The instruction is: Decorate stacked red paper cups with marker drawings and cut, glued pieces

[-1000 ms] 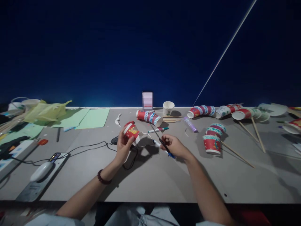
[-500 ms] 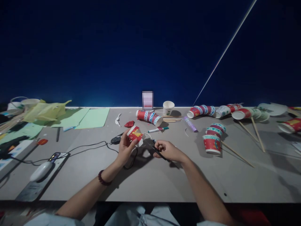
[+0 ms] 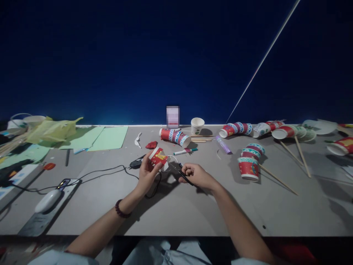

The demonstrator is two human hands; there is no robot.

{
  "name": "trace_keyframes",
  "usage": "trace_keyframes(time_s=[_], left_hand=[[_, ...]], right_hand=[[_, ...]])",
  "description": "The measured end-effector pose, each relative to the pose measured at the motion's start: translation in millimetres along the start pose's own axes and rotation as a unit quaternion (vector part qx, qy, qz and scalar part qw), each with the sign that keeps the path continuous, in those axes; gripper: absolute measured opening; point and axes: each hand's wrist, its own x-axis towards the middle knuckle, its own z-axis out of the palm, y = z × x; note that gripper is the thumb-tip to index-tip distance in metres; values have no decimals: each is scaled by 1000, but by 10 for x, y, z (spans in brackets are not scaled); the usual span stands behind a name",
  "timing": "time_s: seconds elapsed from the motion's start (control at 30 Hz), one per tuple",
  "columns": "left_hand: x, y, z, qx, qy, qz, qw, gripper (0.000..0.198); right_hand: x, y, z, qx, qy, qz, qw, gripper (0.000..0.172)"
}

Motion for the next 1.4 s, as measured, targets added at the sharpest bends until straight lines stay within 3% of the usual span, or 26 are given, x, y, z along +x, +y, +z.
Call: trace_keyframes(time_s=[1.13,1.4], left_hand=[[28,-82,-41,6,2,18,1000,50],[32,-62,-39,4,4,15,1000,50]], right_hand=[[4,0,71,-1,39,19,999,46],[-30,-102,124,10,53,20,998,47]])
